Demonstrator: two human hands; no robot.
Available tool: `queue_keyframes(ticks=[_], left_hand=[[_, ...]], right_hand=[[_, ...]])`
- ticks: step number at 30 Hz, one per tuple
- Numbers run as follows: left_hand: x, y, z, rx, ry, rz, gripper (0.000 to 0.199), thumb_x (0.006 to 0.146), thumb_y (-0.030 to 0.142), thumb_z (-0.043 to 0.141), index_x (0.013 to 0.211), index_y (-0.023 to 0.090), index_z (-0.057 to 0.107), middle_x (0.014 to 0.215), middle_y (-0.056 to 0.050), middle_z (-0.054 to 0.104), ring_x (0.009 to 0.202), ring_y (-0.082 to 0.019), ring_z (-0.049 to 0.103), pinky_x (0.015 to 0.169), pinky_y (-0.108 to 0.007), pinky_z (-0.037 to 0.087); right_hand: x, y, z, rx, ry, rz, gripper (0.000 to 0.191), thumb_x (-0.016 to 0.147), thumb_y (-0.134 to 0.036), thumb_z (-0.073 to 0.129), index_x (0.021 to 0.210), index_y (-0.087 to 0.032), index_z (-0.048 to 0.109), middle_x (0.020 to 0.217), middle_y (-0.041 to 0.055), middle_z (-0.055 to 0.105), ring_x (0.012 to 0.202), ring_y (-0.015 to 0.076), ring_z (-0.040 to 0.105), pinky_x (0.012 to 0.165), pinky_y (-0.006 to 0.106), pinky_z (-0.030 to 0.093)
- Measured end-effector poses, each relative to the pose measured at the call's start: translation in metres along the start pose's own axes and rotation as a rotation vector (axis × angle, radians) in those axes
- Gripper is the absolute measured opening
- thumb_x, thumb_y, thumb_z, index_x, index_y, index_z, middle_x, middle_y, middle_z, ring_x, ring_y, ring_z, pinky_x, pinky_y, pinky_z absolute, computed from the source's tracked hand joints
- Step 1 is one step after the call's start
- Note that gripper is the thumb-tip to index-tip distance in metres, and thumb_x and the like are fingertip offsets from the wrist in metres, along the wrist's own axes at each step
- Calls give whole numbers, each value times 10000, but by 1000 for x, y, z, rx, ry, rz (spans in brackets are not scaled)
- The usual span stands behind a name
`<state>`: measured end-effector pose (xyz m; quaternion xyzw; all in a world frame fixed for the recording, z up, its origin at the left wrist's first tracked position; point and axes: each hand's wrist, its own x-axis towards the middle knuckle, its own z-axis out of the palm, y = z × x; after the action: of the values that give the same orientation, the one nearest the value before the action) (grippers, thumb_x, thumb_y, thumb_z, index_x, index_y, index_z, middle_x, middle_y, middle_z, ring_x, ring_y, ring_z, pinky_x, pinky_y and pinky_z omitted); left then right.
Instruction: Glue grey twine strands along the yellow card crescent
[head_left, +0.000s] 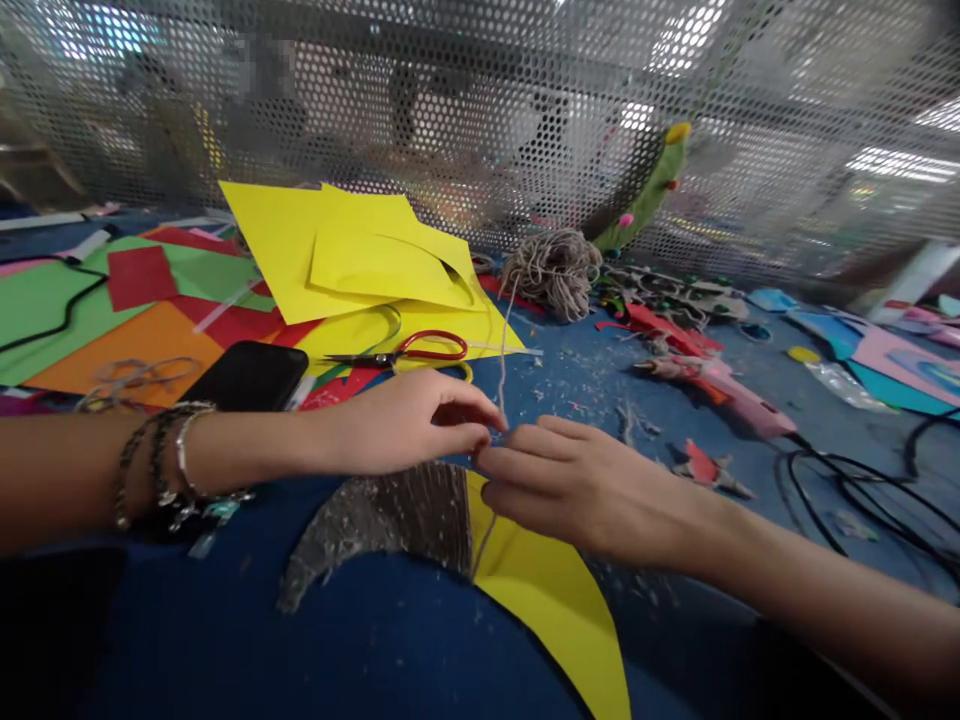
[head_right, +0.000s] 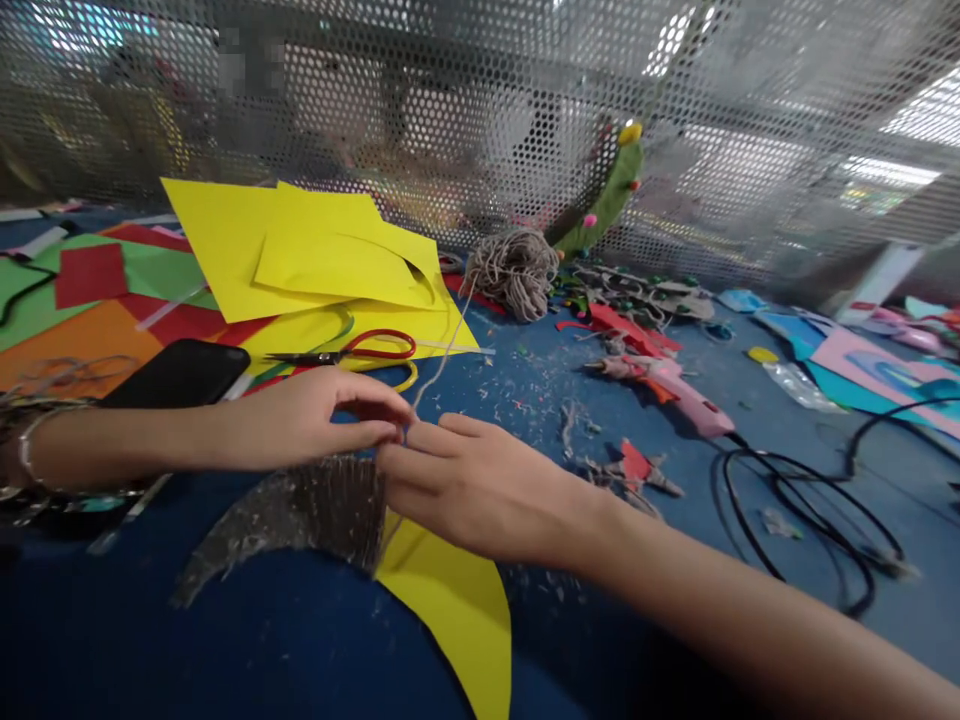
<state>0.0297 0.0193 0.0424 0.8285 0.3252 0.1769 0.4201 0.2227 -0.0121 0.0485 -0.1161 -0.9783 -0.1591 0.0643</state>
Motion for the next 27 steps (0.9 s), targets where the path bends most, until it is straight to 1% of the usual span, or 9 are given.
queue_keyframes(ticks=[2, 4, 6, 9, 11, 14, 21, 23, 27], left_hand=[[-9, 2, -1, 168, 17, 58, 194, 816, 178, 481, 964, 161, 604, 927, -25, 625, 831, -153, 572, 711, -216, 404], [-20, 2, -1, 347, -10, 149, 195, 827, 182, 475, 991, 163, 578, 941, -35, 599, 829, -158, 558, 710, -227, 398], [-32, 1, 0, 515, -80, 259, 195, 839, 202, 467, 1007, 163, 558, 954, -50, 583, 837, -175, 545, 717, -252, 396], [-46, -3, 5, 678, -175, 396, 186, 842, 211, 462, 990, 153, 558, 938, -68, 584, 825, -198, 538, 743, -305, 402], [-52, -5, 9, 697, -222, 442, 186, 833, 211, 474, 990, 154, 558, 939, -65, 587, 818, -200, 540, 758, -324, 412], [-56, -7, 14, 686, -264, 497, 183, 824, 213, 488, 981, 158, 562, 926, -50, 588, 826, -195, 538, 772, -326, 428], [-56, -13, 20, 685, -225, 599, 229, 836, 303, 467, 982, 162, 573, 857, -45, 602, 782, -191, 543, 754, -330, 444], [-57, -15, 23, 681, -190, 619, 277, 833, 348, 463, 1008, 165, 574, 864, -52, 607, 786, -202, 543, 775, -354, 437], [-61, -18, 28, 686, -165, 606, 372, 809, 417, 484, 1080, 173, 557, 902, -52, 613, 830, -228, 533, 823, -409, 406]], right_hand=[[-1, 2, 3, 61, -60, 19, 306, 902, -151, 281, 766, -197, 551, 759, 16, 599, 626, 116, 468, 569, 257, 336], [-2, 3, 7, 142, -83, 55, 289, 894, -141, 286, 766, -189, 542, 705, 15, 580, 577, 114, 445, 558, 258, 334], [-4, 4, 13, 239, -78, 120, 224, 884, -176, 331, 819, -180, 545, 762, 29, 587, 638, 119, 479, 589, 255, 360], [-8, 5, 22, 382, -61, 195, 179, 865, -236, 400, 945, -164, 543, 941, 68, 577, 829, 139, 518, 699, 262, 401], [-10, 5, 29, 452, -56, 200, 161, 859, -231, 421, 929, -172, 552, 981, 69, 556, 858, 137, 516, 736, 263, 405], [-11, 3, 35, 537, -40, 220, 146, 864, -205, 422, 830, -181, 562, 957, 52, 539, 839, 113, 504, 745, 240, 399], [-14, 0, 29, 630, 10, 291, 116, 881, -170, 377, 810, -170, 469, 881, 43, 559, 880, 124, 478, 816, 297, 349], [-16, -1, 28, 620, -5, 320, 132, 890, -165, 344, 807, -173, 446, 816, 34, 558, 800, 120, 489, 780, 299, 355], [-18, -3, 29, 645, -97, 372, 155, 901, -200, 307, 813, -182, 434, 712, 18, 537, 635, 107, 474, 597, 233, 363]])
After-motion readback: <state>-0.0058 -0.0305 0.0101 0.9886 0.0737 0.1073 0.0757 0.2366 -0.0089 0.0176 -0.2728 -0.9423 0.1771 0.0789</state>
